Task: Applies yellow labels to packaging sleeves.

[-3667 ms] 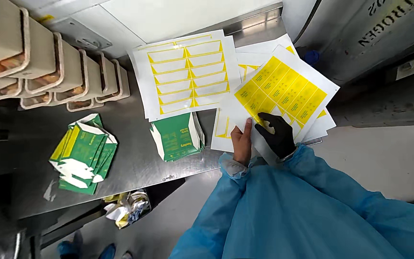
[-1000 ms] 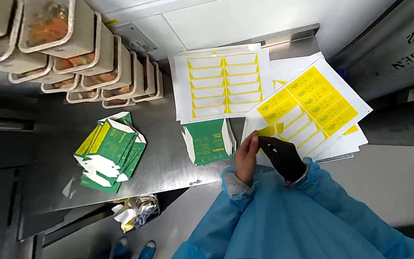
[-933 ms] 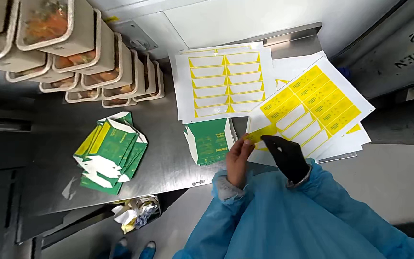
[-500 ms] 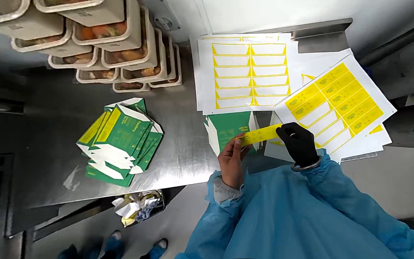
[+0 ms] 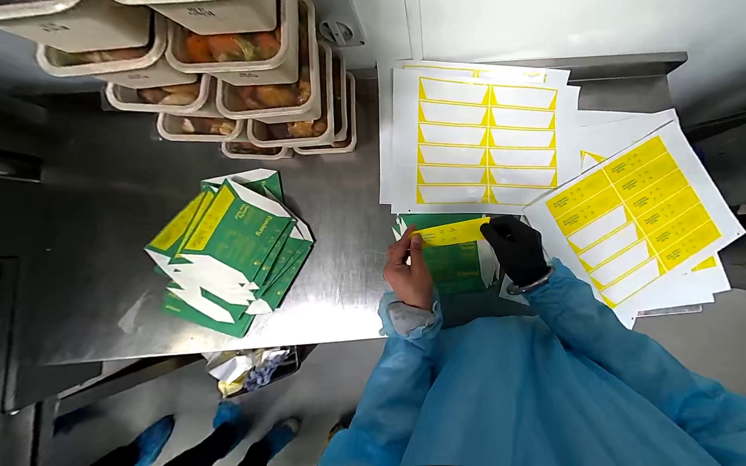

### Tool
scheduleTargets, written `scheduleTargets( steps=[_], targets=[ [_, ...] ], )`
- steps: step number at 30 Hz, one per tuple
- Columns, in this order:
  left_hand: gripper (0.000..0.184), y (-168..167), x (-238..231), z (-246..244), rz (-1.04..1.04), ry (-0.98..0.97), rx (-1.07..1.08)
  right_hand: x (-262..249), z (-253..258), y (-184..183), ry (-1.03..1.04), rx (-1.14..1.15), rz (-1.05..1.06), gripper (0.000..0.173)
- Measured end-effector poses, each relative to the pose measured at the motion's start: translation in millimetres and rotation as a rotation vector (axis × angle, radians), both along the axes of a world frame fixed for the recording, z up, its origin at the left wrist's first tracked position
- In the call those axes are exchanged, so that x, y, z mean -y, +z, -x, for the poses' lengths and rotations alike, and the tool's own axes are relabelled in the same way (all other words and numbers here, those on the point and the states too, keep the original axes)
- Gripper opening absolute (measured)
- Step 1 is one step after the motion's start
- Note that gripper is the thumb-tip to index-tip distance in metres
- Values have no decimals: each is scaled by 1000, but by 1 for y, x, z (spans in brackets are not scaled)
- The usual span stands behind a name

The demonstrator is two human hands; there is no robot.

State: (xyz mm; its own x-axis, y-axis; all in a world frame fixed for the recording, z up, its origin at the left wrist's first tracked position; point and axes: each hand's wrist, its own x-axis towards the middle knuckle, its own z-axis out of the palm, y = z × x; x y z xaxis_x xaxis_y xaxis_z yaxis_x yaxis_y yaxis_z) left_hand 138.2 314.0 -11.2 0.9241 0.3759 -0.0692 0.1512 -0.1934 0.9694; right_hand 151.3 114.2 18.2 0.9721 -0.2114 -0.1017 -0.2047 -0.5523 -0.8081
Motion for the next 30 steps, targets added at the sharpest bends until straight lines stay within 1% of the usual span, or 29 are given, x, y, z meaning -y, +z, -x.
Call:
scheduleTargets(
  steps=[1, 3, 4, 5, 7, 9, 11, 13, 16, 22, 25, 28, 30],
  targets=[
    [35, -8, -2, -4, -23, 4, -17, -3, -5, -9, -9, -35, -1, 21],
    [61, -22, -4, -6, -2, 17, -108, -7, -10, -25, -38, -149, -8, 23],
    [65, -26, -4, -4, 20, 31, -141, -6, -9, -29, -45, -224, -17, 24],
    [65, -28, -4, 0, 22, 45, -155, -5, -7, -31, -44, -280, -23, 25],
    [58, -25, -3, 8, 10, 67, -156, -1, 0, -35, -27, -293, -11, 24],
    [48, -21, -4, 16, -24, 76, -111, 0, 8, -33, -14, -216, -6, 22],
    [38, -19, -4, 12, -76, 91, -30, -1, 7, -29, -6, -108, 10, 19],
    [34, -18, -4, 4, -125, 94, -44, -4, 4, -29, -22, -88, 32, 19],
    [32, -28, 0, -3, -206, 65, -134, -4, 1, -39, -77, -138, 68, 20],
    [33, -51, 8, -3, -230, 134, -159, -4, 2, -54, -101, -191, 74, 20],
    [34, -53, 10, -4, -247, 165, -146, -5, 1, -56, -95, -187, 82, 19],
    [35, -52, 15, -5, -332, 181, -169, -6, -2, -60, -75, -169, 116, 19],
    [41, -49, 20, -3, -395, 204, -207, -7, -2, -63, -75, -168, 126, 20]
  ],
)
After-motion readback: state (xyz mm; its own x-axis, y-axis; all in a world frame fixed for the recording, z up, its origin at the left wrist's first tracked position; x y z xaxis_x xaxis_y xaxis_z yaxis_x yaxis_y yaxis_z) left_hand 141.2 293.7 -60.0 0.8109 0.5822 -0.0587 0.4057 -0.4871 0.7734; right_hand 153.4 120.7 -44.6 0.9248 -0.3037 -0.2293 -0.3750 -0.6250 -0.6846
